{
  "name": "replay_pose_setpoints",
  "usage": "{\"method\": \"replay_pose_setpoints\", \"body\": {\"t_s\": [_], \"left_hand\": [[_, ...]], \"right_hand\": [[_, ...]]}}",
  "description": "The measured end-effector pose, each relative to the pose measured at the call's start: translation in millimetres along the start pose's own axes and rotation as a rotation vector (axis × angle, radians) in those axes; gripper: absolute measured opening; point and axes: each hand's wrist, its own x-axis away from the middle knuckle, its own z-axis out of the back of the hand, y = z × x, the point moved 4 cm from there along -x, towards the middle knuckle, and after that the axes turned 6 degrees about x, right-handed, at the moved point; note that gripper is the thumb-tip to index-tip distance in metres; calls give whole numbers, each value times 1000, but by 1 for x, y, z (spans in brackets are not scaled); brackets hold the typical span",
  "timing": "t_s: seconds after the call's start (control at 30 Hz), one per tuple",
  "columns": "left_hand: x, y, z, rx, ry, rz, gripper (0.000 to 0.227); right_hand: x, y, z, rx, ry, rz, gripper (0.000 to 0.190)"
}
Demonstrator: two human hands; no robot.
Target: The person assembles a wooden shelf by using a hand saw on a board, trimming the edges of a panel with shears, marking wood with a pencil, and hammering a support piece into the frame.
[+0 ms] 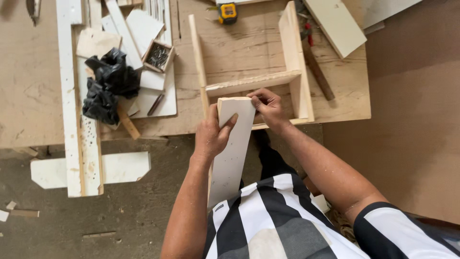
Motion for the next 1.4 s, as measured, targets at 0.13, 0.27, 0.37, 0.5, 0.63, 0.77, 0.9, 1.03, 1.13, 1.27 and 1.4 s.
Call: {"method": "replay_pose_setpoints", "body": {"t_s": [0.13,0.27,0.37,0.5,0.63,0.77,0.9,1.03,1.13,1.27,1.4], "left_hand": [[-19,20,-30,23,1,-15,38],[-35,40,-61,62,85,14,46],[-49,51,-81,51,86,119,39],[-62,64,-101,12,119,191,35],[-63,70,-112,53,200,213,33],[-66,68,-123,66,221,295,32],[-75,68,-131,46,220,285,32],[-84,69,-140,-13,189,342,31],[-89,71,-144,-2,199,338,29],[-88,72,-143,18,219,356,28],[-87,68,-143,15,208,390,29]], "right_hand": [[-28,27,90,-12,121,-64,24],[-64,60,210,795,493,-91,27],[-98,116,271,914,378,-305,37],[-160,172,316,1149,262,-315,34],[-205,187,341,1274,173,-409,42],[-212,165,355,1128,278,-460,97],[-223,151,356,1285,180,-394,64],[-260,139,371,1456,190,-353,70],[-289,125,400,1451,184,-478,102],[-307,123,438,1487,103,-555,115],[-316,114,460,1529,-58,-538,138]]}}
